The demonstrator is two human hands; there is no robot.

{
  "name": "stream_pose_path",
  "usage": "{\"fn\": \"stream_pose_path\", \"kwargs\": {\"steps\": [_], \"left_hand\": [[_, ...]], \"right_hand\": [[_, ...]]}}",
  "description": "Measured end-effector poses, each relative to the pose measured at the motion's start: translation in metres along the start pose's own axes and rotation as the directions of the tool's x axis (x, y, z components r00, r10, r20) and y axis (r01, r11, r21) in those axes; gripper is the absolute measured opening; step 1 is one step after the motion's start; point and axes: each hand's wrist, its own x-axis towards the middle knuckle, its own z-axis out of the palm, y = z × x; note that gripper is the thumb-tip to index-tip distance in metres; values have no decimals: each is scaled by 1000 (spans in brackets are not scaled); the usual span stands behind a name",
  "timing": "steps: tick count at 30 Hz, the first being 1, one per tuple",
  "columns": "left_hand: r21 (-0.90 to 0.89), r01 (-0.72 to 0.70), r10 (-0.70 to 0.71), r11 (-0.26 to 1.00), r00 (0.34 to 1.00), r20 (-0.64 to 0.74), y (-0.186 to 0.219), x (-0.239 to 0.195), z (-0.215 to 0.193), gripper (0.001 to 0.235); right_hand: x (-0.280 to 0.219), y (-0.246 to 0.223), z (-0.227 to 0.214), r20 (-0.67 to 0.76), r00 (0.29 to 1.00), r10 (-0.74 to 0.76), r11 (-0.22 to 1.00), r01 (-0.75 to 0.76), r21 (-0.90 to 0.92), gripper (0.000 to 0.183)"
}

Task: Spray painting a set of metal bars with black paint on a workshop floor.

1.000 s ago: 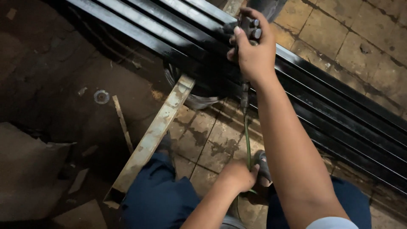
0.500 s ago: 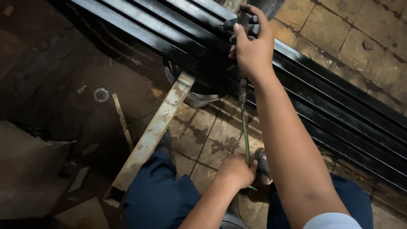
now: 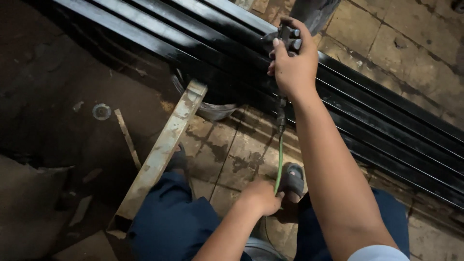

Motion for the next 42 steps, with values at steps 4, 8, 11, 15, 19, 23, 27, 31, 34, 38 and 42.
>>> {"fn": "stream_pose_path", "kwargs": {"steps": [4,8,11,15,19,23,27,31,34,38,42], "left_hand": [[-23,-8,9,1000,1000,12,4,-7,0,50],[6,-11,10,1000,998,60,6,-10,0,53],[71,-43,36,997,995,90,3,0,5,55],[161,-68,52,985,993,103,6,2,10,58],[133,-54,35,990,989,142,16,-6,6,53],[163,-52,21,985,982,187,21,-8,10,52],[184,-63,20,981,974,226,26,-11,7,55],[229,-73,38,971,988,151,24,-7,14,57],[210,-76,42,975,986,160,25,-8,12,45],[199,-88,51,976,982,184,24,-9,9,50],[203,-82,42,976,981,192,23,-9,8,55]], "right_hand": [[-4,6,-17,-34,998,-45,999,44,-29,32],[-12,4,-35,-75,997,18,998,-23,-61,30],[-17,5,-48,-98,994,50,995,-59,-82,30],[-19,18,-67,-135,988,72,993,-85,-88,30],[-20,31,-83,-163,986,42,994,-57,-93,27],[-26,37,-96,-213,971,108,985,-134,-109,31],[-33,33,-108,-275,953,129,961,-189,-204,31],[-34,35,-115,-296,954,54,958,-133,-253,29],[-34,28,-113,-232,966,117,976,-155,-155,27],[-37,14,-101,-176,973,146,982,-164,-90,29],[-34,12,-91,-123,989,81,994,-88,-57,29]]}}
